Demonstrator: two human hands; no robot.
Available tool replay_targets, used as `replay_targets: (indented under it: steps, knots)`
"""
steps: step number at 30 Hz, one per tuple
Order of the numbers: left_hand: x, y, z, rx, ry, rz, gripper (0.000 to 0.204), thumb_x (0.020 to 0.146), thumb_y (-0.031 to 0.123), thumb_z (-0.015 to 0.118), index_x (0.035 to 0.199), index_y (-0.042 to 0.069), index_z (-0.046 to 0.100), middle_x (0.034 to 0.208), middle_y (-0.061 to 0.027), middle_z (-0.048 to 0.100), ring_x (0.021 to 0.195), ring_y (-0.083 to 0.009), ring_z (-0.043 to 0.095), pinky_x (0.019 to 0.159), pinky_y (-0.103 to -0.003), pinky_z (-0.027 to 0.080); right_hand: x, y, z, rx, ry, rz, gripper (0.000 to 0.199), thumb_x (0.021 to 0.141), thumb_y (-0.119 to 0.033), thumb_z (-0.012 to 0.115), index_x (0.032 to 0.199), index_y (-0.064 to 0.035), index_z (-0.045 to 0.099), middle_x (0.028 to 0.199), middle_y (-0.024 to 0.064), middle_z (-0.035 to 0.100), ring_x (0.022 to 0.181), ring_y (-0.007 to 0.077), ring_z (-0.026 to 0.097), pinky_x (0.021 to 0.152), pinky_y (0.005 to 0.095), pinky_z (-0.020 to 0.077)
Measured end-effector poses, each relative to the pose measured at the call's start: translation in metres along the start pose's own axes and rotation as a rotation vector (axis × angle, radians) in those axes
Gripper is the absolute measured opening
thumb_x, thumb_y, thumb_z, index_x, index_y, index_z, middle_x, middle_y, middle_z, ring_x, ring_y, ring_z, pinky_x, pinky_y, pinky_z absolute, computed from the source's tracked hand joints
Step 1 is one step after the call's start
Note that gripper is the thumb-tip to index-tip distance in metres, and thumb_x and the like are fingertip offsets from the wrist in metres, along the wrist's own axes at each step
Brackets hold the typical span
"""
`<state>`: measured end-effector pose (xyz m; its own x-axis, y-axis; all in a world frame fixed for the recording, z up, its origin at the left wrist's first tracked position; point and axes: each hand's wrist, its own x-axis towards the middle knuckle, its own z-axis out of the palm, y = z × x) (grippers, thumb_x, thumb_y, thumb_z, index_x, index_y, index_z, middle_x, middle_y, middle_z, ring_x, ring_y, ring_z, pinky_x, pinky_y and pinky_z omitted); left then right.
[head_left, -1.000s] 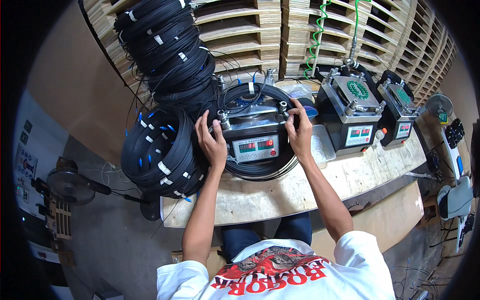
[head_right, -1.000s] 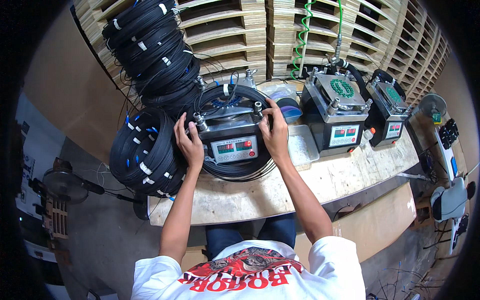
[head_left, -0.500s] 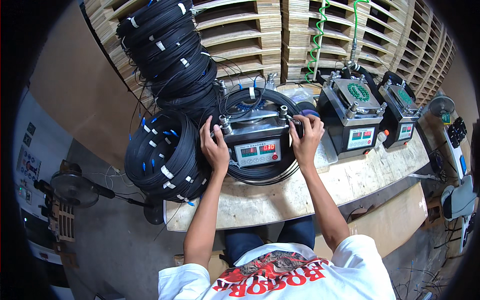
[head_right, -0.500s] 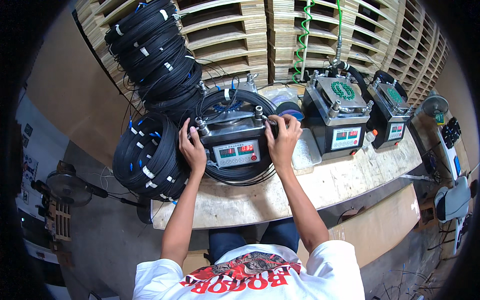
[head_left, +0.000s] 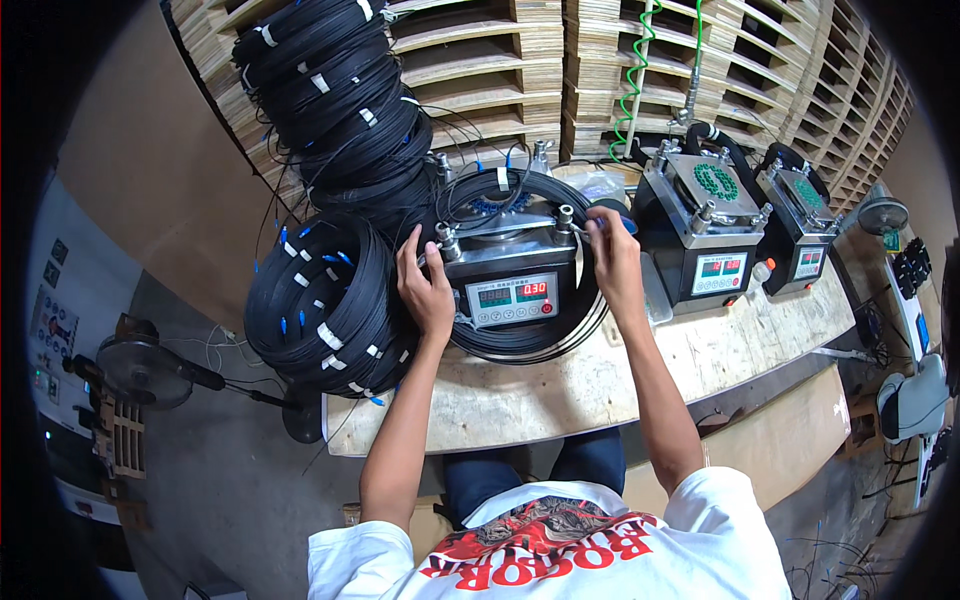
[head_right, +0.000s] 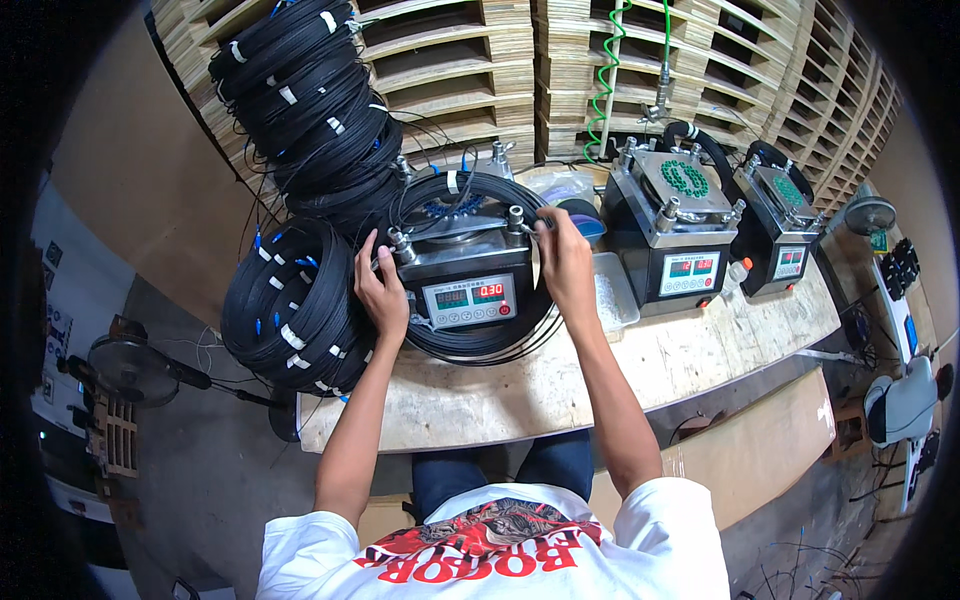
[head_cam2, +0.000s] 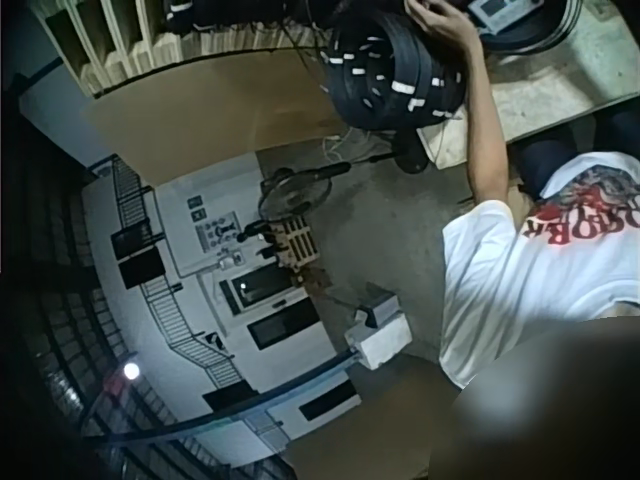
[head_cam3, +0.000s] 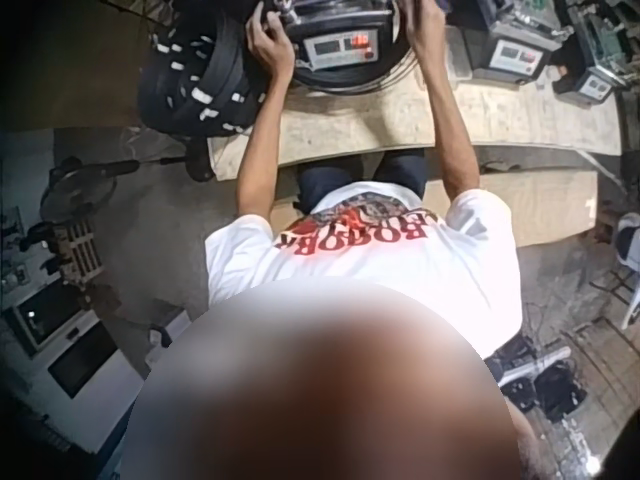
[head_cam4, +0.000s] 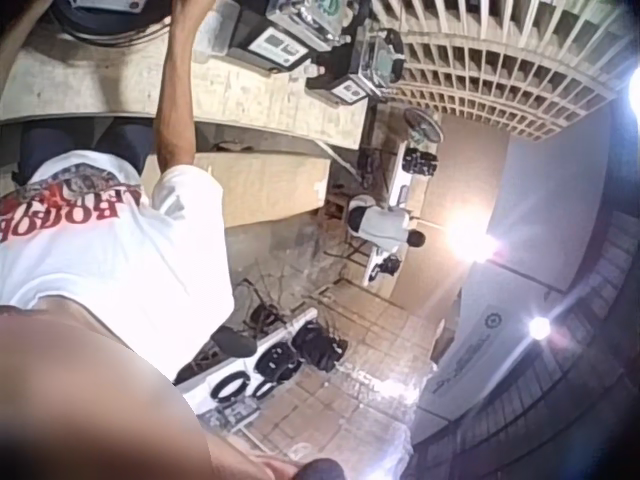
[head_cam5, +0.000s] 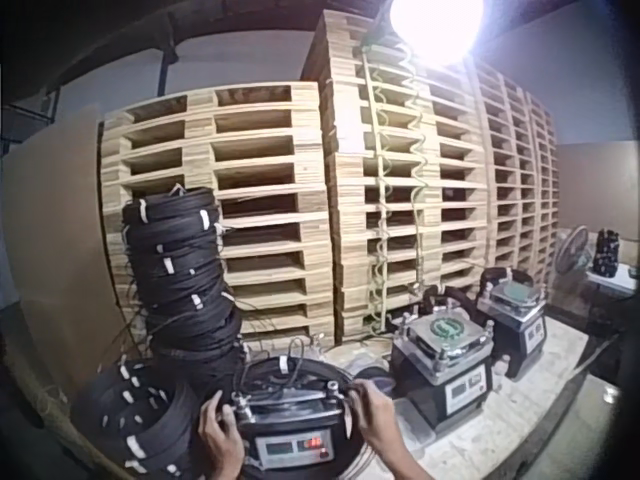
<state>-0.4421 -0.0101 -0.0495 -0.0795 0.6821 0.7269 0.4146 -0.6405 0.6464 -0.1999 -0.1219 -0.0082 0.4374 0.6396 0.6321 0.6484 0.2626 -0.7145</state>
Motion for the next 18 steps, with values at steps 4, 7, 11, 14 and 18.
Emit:
replay_targets:
  steps: [4, 7, 11, 14, 18]
  knots:
    - [-0.002, -0.002, -0.001, 0.001, 0.005, -0.008, 0.037, 0.103, 0.026, 0.053, 0.128, 0.000, 0.061, 0.121, -0.0239, 0.063, 0.111, -0.0400, 0.061, 0.096, -0.045, 0.048, -0.003, -0.009, -0.008, -0.155, -0.077, 0.015, 0.017, 0.099, -0.011, 0.060, 0.113, -0.0008, 0.058, 0.071, 0.0191, 0.059, 0.060, 0.0295, 0.059, 0.060, 0.0384, 0.0464]
    - [-0.002, -0.002, -0.002, -0.010, 0.016, 0.012, 0.036, 0.103, 0.025, 0.053, 0.127, 0.000, 0.061, 0.122, -0.0235, 0.063, 0.112, -0.0402, 0.061, 0.097, -0.045, 0.048, -0.004, -0.008, -0.005, -0.094, -0.095, 0.017, 0.019, 0.097, -0.011, 0.063, 0.110, -0.0004, 0.057, 0.073, 0.0188, 0.059, 0.059, 0.0282, 0.056, 0.058, 0.0383, 0.0451]
    - [-0.004, -0.002, -0.004, 0.006, 0.017, 0.002, 0.035, 0.103, 0.025, 0.054, 0.127, 0.000, 0.061, 0.122, -0.0230, 0.063, 0.112, -0.0401, 0.061, 0.097, -0.045, 0.048, -0.011, -0.006, -0.002, -0.048, -0.025, 0.035, 0.025, 0.095, -0.013, 0.067, 0.112, 0.0002, 0.054, 0.068, 0.0155, 0.055, 0.057, 0.0219, 0.054, 0.057, 0.0351, 0.0448]
    - [-0.003, -0.003, -0.001, -0.031, 0.034, 0.003, 0.034, 0.102, 0.024, 0.055, 0.125, 0.000, 0.062, 0.121, -0.0228, 0.063, 0.111, -0.0400, 0.061, 0.096, -0.044, 0.048, -0.030, -0.005, 0.006, 0.003, 0.109, 0.063, 0.032, 0.093, -0.011, 0.071, 0.118, -0.0019, 0.054, 0.076, 0.0103, 0.055, 0.063, 0.0180, 0.052, 0.055, 0.0330, 0.0436]
    - [-0.001, 0.000, 0.000, 0.000, 0.048, 0.041, 0.034, 0.102, 0.024, 0.056, 0.125, 0.001, 0.063, 0.119, -0.0225, 0.064, 0.109, -0.0396, 0.062, 0.095, -0.044, 0.049, -0.075, 0.002, 0.020, -0.258, -0.240, -0.167, 0.057, 0.079, -0.009, 0.080, 0.130, -0.0120, 0.055, 0.114, 0.0163, 0.049, 0.102, 0.0322, 0.053, 0.083, 0.0394, 0.0462]
